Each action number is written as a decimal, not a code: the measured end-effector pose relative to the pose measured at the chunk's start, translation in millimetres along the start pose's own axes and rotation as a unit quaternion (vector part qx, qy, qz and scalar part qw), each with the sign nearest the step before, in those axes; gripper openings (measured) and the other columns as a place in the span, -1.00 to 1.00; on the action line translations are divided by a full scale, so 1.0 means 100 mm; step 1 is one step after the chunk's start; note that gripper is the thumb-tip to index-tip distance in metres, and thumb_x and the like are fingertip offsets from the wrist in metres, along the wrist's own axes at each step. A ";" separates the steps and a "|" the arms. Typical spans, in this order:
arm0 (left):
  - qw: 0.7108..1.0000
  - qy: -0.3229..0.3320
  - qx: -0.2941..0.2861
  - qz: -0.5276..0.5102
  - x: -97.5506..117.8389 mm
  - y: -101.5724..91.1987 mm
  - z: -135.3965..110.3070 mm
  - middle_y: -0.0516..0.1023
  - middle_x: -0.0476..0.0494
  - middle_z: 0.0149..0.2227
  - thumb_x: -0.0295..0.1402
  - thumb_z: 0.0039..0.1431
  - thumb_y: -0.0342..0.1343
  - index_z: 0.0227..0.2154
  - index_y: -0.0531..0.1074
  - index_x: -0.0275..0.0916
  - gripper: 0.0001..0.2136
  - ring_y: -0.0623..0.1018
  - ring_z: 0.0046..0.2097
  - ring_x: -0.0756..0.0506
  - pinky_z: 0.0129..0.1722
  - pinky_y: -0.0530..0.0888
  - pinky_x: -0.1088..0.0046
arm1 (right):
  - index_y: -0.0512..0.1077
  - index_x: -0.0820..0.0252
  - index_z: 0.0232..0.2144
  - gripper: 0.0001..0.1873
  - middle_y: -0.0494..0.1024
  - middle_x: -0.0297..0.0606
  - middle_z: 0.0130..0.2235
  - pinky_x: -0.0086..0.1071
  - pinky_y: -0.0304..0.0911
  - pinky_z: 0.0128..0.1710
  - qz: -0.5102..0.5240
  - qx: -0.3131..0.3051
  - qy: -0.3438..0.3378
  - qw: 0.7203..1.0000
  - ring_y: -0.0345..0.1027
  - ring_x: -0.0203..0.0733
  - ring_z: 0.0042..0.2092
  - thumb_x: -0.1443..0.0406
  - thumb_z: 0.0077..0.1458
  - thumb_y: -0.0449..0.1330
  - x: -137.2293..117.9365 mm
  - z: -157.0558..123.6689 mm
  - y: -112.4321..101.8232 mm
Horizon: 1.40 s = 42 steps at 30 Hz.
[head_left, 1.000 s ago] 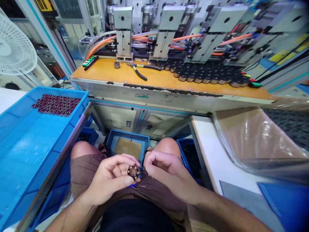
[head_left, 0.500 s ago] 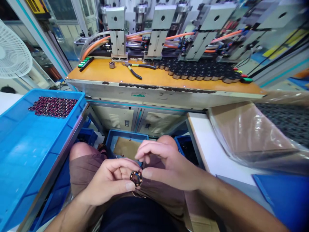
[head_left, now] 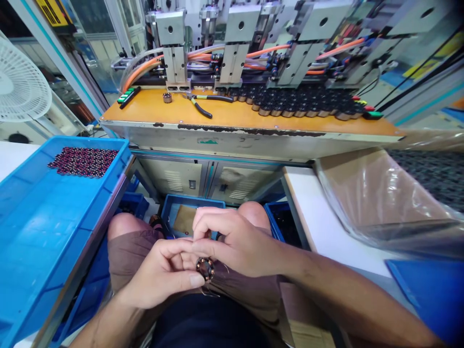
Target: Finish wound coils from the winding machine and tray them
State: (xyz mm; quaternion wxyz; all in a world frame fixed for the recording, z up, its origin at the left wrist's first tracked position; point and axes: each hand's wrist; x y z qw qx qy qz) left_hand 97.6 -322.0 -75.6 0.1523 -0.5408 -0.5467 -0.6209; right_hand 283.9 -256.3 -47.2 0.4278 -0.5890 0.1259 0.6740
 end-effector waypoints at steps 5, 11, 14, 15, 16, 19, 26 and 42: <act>0.991 0.104 0.061 0.052 -0.03 -0.02 0.01 0.62 -0.19 -0.13 -0.52 -0.03 0.36 -0.18 0.64 -0.16 -0.70 0.62 -0.24 -0.03 -0.27 0.55 0.55 | 0.36 0.19 -0.52 -0.76 0.42 -0.37 -0.44 -0.44 0.18 -0.36 -0.003 0.093 0.060 0.994 0.28 -0.34 -0.38 0.33 0.20 0.20 -0.07 -0.17 -0.03; 0.980 0.152 0.069 0.110 -0.06 -0.05 0.01 0.61 -0.27 -0.14 -0.50 -0.04 0.37 -0.24 0.65 -0.20 -0.75 0.61 -0.28 -0.05 -0.28 0.56 0.51 | 0.47 0.19 -0.41 -0.87 0.49 -0.35 -0.43 -0.47 0.20 -0.41 0.092 0.047 0.193 0.976 0.31 -0.33 -0.40 0.25 0.15 0.24 -0.18 -0.27 -0.04; 0.979 0.151 0.070 0.114 -0.05 -0.04 0.00 0.60 -0.25 -0.14 -0.49 -0.05 0.37 -0.23 0.65 -0.19 -0.74 0.60 -0.25 -0.06 -0.25 0.57 0.49 | 0.50 0.20 -0.41 -0.89 0.48 -0.38 -0.48 -0.50 0.16 -0.47 0.109 0.016 0.221 0.969 0.28 -0.37 -0.45 0.30 0.14 0.22 -0.20 -0.25 -0.02; 0.980 0.149 0.068 0.112 -0.05 -0.04 0.00 0.60 -0.24 -0.14 -0.50 -0.05 0.37 -0.23 0.65 -0.18 -0.74 0.61 -0.24 -0.06 -0.25 0.56 0.49 | 0.50 0.21 -0.43 -0.88 0.47 -0.39 -0.49 -0.51 0.13 -0.50 0.094 0.012 0.224 0.970 0.26 -0.39 -0.47 0.33 0.14 0.20 -0.20 -0.23 -0.02; 0.981 0.147 0.065 0.109 -0.05 -0.04 0.00 0.59 -0.23 -0.14 -0.50 -0.04 0.37 -0.23 0.65 -0.19 -0.74 0.60 -0.23 -0.06 -0.24 0.56 0.49 | 0.50 0.21 -0.45 -0.86 0.46 -0.40 -0.50 -0.51 0.10 -0.52 0.075 0.010 0.223 0.972 0.24 -0.40 -0.48 0.34 0.14 0.19 -0.21 -0.23 -0.02; 0.986 0.135 0.051 0.088 -0.05 -0.04 -0.01 0.58 -0.22 -0.14 -0.52 -0.04 0.36 -0.23 0.64 -0.19 -0.74 0.59 -0.23 -0.04 -0.25 0.53 0.52 | 0.49 0.20 -0.48 -0.83 0.44 -0.41 -0.52 -0.52 0.05 -0.53 0.029 0.002 0.205 0.978 0.22 -0.41 -0.49 0.38 0.15 0.17 -0.23 -0.21 -0.03; 0.993 0.112 0.012 0.020 -0.12 -0.08 0.02 0.54 -0.15 -0.15 -0.46 0.00 0.35 -0.24 0.60 -0.16 -0.77 0.55 -0.30 0.01 -0.29 0.51 0.50 | 0.46 0.22 -0.47 -0.81 0.44 -0.40 -0.50 -0.52 0.11 -0.49 0.085 -0.012 0.190 0.978 0.23 -0.40 -0.48 0.35 0.18 0.15 -0.26 -0.24 -0.03; 0.992 0.121 -0.008 0.018 -0.10 -0.05 0.05 0.39 -0.06 -0.19 -0.44 -0.10 0.43 -0.21 0.63 -0.14 -0.68 0.48 -0.36 0.11 -0.34 0.46 0.62 | 0.43 0.22 -0.44 -0.82 0.47 -0.41 -0.45 -0.53 0.15 -0.40 0.037 -0.022 0.157 0.987 0.28 -0.41 -0.40 0.36 0.22 0.13 -0.26 -0.31 -0.01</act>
Point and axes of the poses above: each hand's wrist, its own z-axis towards the middle knuckle, its own y-axis out of the palm, x = y × z
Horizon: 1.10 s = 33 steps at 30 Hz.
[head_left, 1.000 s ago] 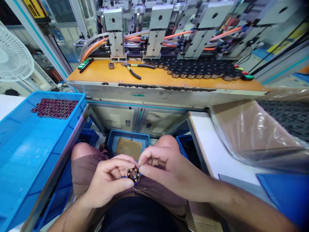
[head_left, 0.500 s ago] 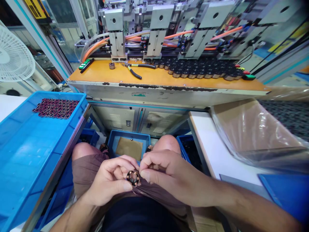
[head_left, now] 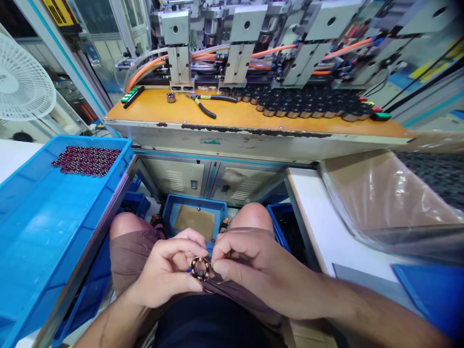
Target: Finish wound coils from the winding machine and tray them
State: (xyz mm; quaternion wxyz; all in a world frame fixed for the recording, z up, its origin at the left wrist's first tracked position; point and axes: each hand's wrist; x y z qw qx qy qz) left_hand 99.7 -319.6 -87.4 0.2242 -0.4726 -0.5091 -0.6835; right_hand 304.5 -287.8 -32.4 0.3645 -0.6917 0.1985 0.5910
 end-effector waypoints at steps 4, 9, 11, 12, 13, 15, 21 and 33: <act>1.000 -0.003 0.005 -0.011 0.00 -0.01 0.00 0.39 -0.07 -0.22 -0.44 -0.12 0.44 -0.26 0.61 -0.20 -0.72 0.51 -0.36 0.07 -0.36 0.46 0.59 | 0.41 0.19 -0.40 -0.85 0.49 -0.41 -0.42 -0.49 0.23 -0.33 -0.086 -0.056 -0.080 0.992 0.34 -0.39 -0.37 0.36 0.25 0.14 0.05 -0.09 -0.10; 0.996 -0.039 -0.015 -0.078 0.00 0.01 -0.01 0.40 -0.05 -0.24 -0.36 -0.13 0.45 -0.30 0.59 -0.24 -0.72 0.55 -0.38 0.07 -0.38 0.43 0.62 | 0.39 0.24 -0.11 -0.83 0.54 -0.22 -0.21 -0.40 0.34 -0.16 -0.245 0.098 -0.268 0.926 0.41 -0.28 -0.17 0.41 0.23 0.19 0.16 -0.09 -0.19; 0.992 -0.056 -0.027 -0.107 -0.02 0.03 -0.01 0.42 -0.05 -0.25 -0.35 -0.12 0.45 -0.28 0.59 -0.25 -0.71 0.53 -0.39 0.09 -0.37 0.43 0.63 | 0.37 0.30 -0.03 -0.76 0.53 -0.14 -0.14 -0.35 0.36 -0.09 -0.272 0.083 -0.318 0.905 0.40 -0.24 -0.11 0.41 0.25 0.17 0.19 -0.05 -0.16; 0.990 -0.060 -0.031 -0.120 -0.03 0.05 -0.01 0.43 -0.05 -0.26 -0.35 -0.11 0.45 -0.27 0.59 -0.24 -0.71 0.53 -0.39 0.09 -0.37 0.43 0.63 | 0.37 0.31 -0.02 -0.76 0.53 -0.13 -0.14 -0.34 0.37 -0.08 -0.273 0.070 -0.333 0.900 0.40 -0.23 -0.11 0.40 0.25 0.17 0.19 -0.03 -0.15; 0.989 -0.062 -0.033 -0.131 -0.03 0.06 0.00 0.43 -0.04 -0.25 -0.36 -0.11 0.45 -0.25 0.59 -0.22 -0.70 0.53 -0.38 0.09 -0.37 0.44 0.64 | 0.38 0.32 -0.04 -0.78 0.53 -0.13 -0.14 -0.34 0.37 -0.08 -0.269 0.062 -0.344 0.897 0.40 -0.23 -0.12 0.40 0.26 0.16 0.19 -0.01 -0.13; 0.986 -0.066 -0.034 -0.146 -0.05 0.07 0.00 0.42 -0.02 -0.25 -0.38 -0.10 0.44 -0.24 0.60 -0.20 -0.70 0.52 -0.37 0.10 -0.37 0.45 0.65 | 0.42 0.33 -0.10 -0.84 0.54 -0.15 -0.19 -0.35 0.38 -0.11 -0.262 0.059 -0.361 0.893 0.41 -0.25 -0.15 0.40 0.26 0.16 0.18 0.03 -0.10; 0.985 -0.077 -0.030 -0.152 -0.05 0.07 0.01 0.41 -0.02 -0.25 -0.39 -0.11 0.44 -0.26 0.61 -0.21 -0.71 0.53 -0.40 0.10 -0.42 0.46 0.66 | 0.45 0.28 -0.19 -0.92 0.56 -0.21 -0.28 -0.38 0.39 -0.17 -0.241 0.072 -0.388 0.887 0.42 -0.27 -0.21 0.38 0.25 0.18 0.18 0.07 -0.08; 0.998 -0.024 -0.004 -0.066 -0.07 0.05 0.03 0.38 -0.06 -0.21 -0.42 -0.10 0.42 -0.25 0.61 -0.18 -0.72 0.45 -0.34 0.10 -0.33 0.42 0.60 | 0.43 0.27 -0.28 -0.92 0.52 -0.22 -0.37 -0.42 0.33 -0.33 -0.145 0.154 -0.319 0.924 0.38 -0.30 -0.35 0.45 0.23 0.13 0.28 0.03 0.13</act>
Point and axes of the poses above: each hand's wrist, its own z-axis towards the middle knuckle, its own y-axis out of the palm, x = y × z
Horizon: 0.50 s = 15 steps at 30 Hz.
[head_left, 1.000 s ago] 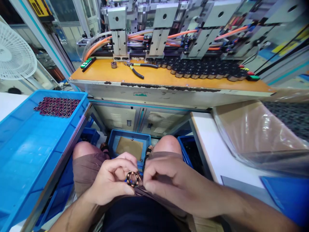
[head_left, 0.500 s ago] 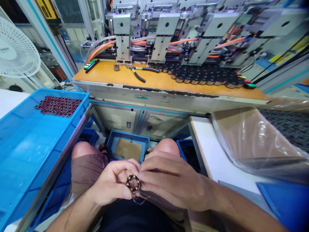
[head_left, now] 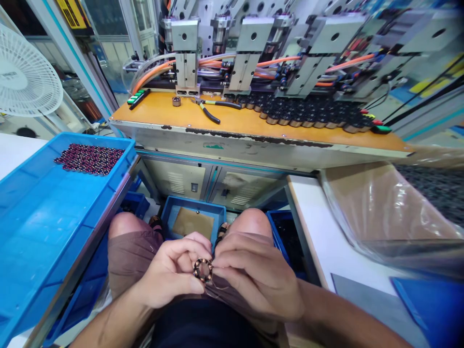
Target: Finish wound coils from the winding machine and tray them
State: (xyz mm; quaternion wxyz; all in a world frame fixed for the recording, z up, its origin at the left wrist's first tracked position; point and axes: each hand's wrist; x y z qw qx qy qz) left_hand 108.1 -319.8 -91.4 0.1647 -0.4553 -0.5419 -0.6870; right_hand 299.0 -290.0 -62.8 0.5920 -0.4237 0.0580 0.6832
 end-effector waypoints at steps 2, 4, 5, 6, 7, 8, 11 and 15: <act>0.998 0.039 0.012 0.041 0.00 0.00 0.00 0.39 -0.08 -0.18 -0.46 -0.09 0.41 -0.23 0.62 -0.15 -0.71 0.45 -0.27 0.06 -0.27 0.42 0.57 | 0.41 0.23 -0.30 -0.90 0.49 -0.27 -0.40 -0.45 0.31 -0.35 0.007 0.038 0.044 0.998 0.37 -0.33 -0.37 0.46 0.22 0.12 -0.01 -0.04 0.08; 0.994 0.065 0.034 0.083 0.02 0.00 -0.01 0.43 -0.11 -0.13 -0.49 -0.13 0.43 -0.18 0.61 -0.11 -0.62 0.47 -0.20 0.01 -0.20 0.42 0.53 | 0.38 0.20 -0.31 -0.89 0.46 -0.30 -0.40 -0.47 0.32 -0.36 0.004 0.070 0.066 0.995 0.37 -0.33 -0.37 0.47 0.20 0.11 -0.01 -0.07 0.14; 0.992 0.063 0.045 0.100 0.03 0.00 -0.02 0.45 -0.11 -0.13 -0.48 -0.17 0.45 -0.13 0.59 -0.09 -0.55 0.48 -0.18 -0.01 -0.19 0.42 0.52 | 0.37 0.20 -0.31 -0.89 0.46 -0.30 -0.39 -0.47 0.33 -0.36 -0.002 0.078 0.064 0.995 0.38 -0.33 -0.36 0.47 0.20 0.10 -0.01 -0.09 0.16; 0.991 0.047 0.055 0.116 0.05 0.00 -0.03 0.48 -0.10 -0.16 -0.46 -0.19 0.46 -0.09 0.57 -0.11 -0.50 0.49 -0.19 -0.02 -0.19 0.42 0.51 | 0.37 0.20 -0.31 -0.89 0.46 -0.29 -0.39 -0.46 0.34 -0.36 -0.009 0.082 0.057 0.995 0.39 -0.32 -0.36 0.47 0.19 0.10 -0.01 -0.10 0.17; 0.989 0.025 0.060 0.132 0.06 0.00 -0.04 0.51 -0.09 -0.22 -0.43 -0.20 0.47 -0.08 0.56 -0.14 -0.49 0.49 -0.22 -0.02 -0.21 0.42 0.52 | 0.37 0.20 -0.31 -0.89 0.46 -0.28 -0.39 -0.46 0.35 -0.36 -0.016 0.080 0.047 0.996 0.39 -0.31 -0.36 0.47 0.19 0.10 0.00 -0.11 0.17; 0.987 0.000 0.062 0.149 0.08 0.00 -0.06 0.52 -0.07 -0.29 -0.39 -0.16 0.46 -0.10 0.55 -0.19 -0.53 0.48 -0.28 -0.01 -0.25 0.41 0.53 | 0.37 0.21 -0.30 -0.89 0.46 -0.28 -0.39 -0.45 0.35 -0.36 -0.022 0.077 0.038 0.996 0.40 -0.31 -0.36 0.47 0.18 0.10 0.00 -0.11 0.16; 0.979 -0.028 0.069 0.192 0.10 0.02 -0.10 0.51 -0.04 -0.42 -0.36 0.06 0.33 -0.20 0.53 -0.28 -0.77 0.46 -0.40 0.03 -0.37 0.39 0.55 | 0.37 0.21 -0.29 -0.89 0.47 -0.28 -0.38 -0.45 0.35 -0.37 -0.043 0.077 0.038 0.995 0.40 -0.31 -0.37 0.48 0.17 0.12 -0.01 -0.12 0.15; 0.979 0.018 0.090 0.181 0.07 0.06 -0.13 0.55 -0.05 -0.39 -0.44 0.18 0.21 -0.14 0.49 -0.22 -0.82 0.55 -0.38 0.00 -0.35 0.49 0.51 | 0.38 0.20 -0.30 -0.87 0.49 -0.28 -0.37 -0.42 0.34 -0.33 -0.080 0.095 0.054 0.991 0.43 -0.30 -0.34 0.49 0.16 0.13 -0.03 -0.14 0.19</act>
Point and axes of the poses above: each hand's wrist, its own z-axis towards the middle knuckle, its own y-axis out of the palm, x = y × z
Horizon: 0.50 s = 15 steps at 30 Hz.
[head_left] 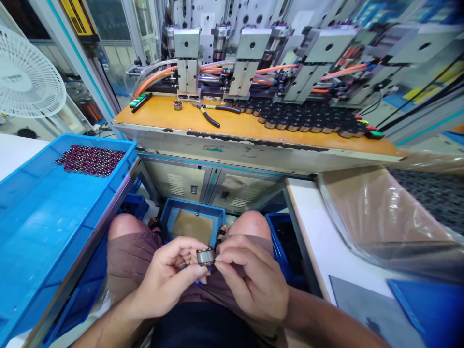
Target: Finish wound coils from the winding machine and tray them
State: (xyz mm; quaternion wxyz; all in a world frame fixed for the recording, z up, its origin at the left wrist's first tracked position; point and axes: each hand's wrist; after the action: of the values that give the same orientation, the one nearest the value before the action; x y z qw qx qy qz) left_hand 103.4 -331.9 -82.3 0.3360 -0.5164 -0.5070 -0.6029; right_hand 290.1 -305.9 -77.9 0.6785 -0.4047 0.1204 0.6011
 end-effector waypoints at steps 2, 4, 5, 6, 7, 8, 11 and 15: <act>1.000 0.028 0.005 -0.013 -0.02 0.00 -0.01 0.56 -0.08 -0.27 -0.51 0.18 0.20 -0.11 0.51 -0.17 -0.77 0.58 -0.34 0.01 -0.30 0.52 0.51 | 0.38 0.20 -0.32 -0.88 0.49 -0.29 -0.39 -0.41 0.34 -0.32 -0.010 0.017 0.012 1.000 0.43 -0.28 -0.33 0.49 0.16 0.12 -0.01 -0.01 0.03; 0.998 0.058 -0.007 -0.027 -0.03 -0.01 -0.01 0.52 -0.13 -0.08 -0.56 0.13 0.23 -0.11 0.53 -0.12 -0.71 0.60 -0.27 0.01 -0.24 0.53 0.49 | 0.37 0.18 -0.34 -0.88 0.48 -0.31 -0.41 -0.42 0.33 -0.34 -0.014 0.029 0.033 0.999 0.42 -0.29 -0.35 0.48 0.17 0.12 -0.02 -0.02 0.05; 0.997 0.073 -0.016 -0.035 -0.03 -0.02 -0.02 0.48 -0.14 0.00 -0.58 0.10 0.25 -0.13 0.55 -0.11 -0.70 0.61 -0.22 0.00 -0.19 0.54 0.47 | 0.37 0.18 -0.35 -0.88 0.48 -0.31 -0.41 -0.42 0.32 -0.34 -0.014 0.031 0.039 0.999 0.41 -0.29 -0.36 0.47 0.17 0.12 -0.03 -0.01 0.05; 0.995 0.086 -0.027 -0.045 -0.04 -0.03 -0.01 0.46 -0.15 0.04 -0.58 0.07 0.27 -0.17 0.56 -0.12 -0.71 0.60 -0.15 -0.03 -0.12 0.53 0.44 | 0.37 0.18 -0.35 -0.88 0.48 -0.31 -0.41 -0.42 0.32 -0.35 -0.013 0.034 0.043 0.998 0.40 -0.30 -0.36 0.48 0.17 0.12 -0.03 -0.01 0.05; 0.993 0.097 -0.038 -0.061 -0.04 -0.04 -0.01 0.46 -0.14 0.05 -0.57 0.05 0.29 -0.21 0.57 -0.13 -0.74 0.59 -0.08 -0.07 -0.06 0.52 0.40 | 0.37 0.18 -0.35 -0.87 0.47 -0.31 -0.41 -0.42 0.32 -0.36 -0.009 0.036 0.042 0.998 0.40 -0.30 -0.37 0.48 0.17 0.12 -0.03 0.00 0.05; 0.990 0.105 -0.046 -0.085 -0.05 -0.04 -0.01 0.49 -0.13 0.02 -0.56 0.04 0.31 -0.25 0.57 -0.15 -0.78 0.57 -0.02 -0.10 0.01 0.49 0.35 | 0.37 0.18 -0.35 -0.87 0.47 -0.31 -0.41 -0.42 0.32 -0.36 -0.002 0.035 0.035 0.999 0.41 -0.30 -0.36 0.49 0.16 0.12 -0.03 0.01 0.04; 0.976 0.105 -0.056 -0.185 -0.07 -0.04 0.02 0.59 -0.06 -0.14 -0.47 0.02 0.35 -0.30 0.52 -0.14 -0.81 0.52 0.10 -0.18 0.12 0.42 0.21 | 0.37 0.19 -0.31 -0.86 0.47 -0.29 -0.40 -0.43 0.34 -0.38 0.013 0.024 -0.015 0.999 0.42 -0.30 -0.37 0.49 0.15 0.11 -0.02 0.02 0.01; 0.985 0.009 -0.057 -0.160 -0.05 -0.03 0.07 0.58 -0.20 -0.12 -0.16 0.10 0.29 -0.12 0.50 -0.23 -0.66 0.55 -0.01 -0.14 0.01 0.45 0.34 | 0.36 0.21 -0.27 -0.85 0.48 -0.27 -0.37 -0.42 0.35 -0.38 -0.002 0.011 -0.082 0.997 0.39 -0.30 -0.38 0.50 0.14 0.09 0.02 -0.01 -0.01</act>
State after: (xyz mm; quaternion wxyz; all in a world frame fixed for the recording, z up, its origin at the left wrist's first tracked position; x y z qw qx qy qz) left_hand 103.6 -325.0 -88.7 0.2100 -0.4413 -0.5449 -0.6814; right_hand 291.9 -305.2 -79.2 0.6919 -0.3465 0.0702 0.6296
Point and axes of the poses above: each hand's wrist, its own z-axis towards the middle knuckle, its own y-axis out of the palm, x = y × z
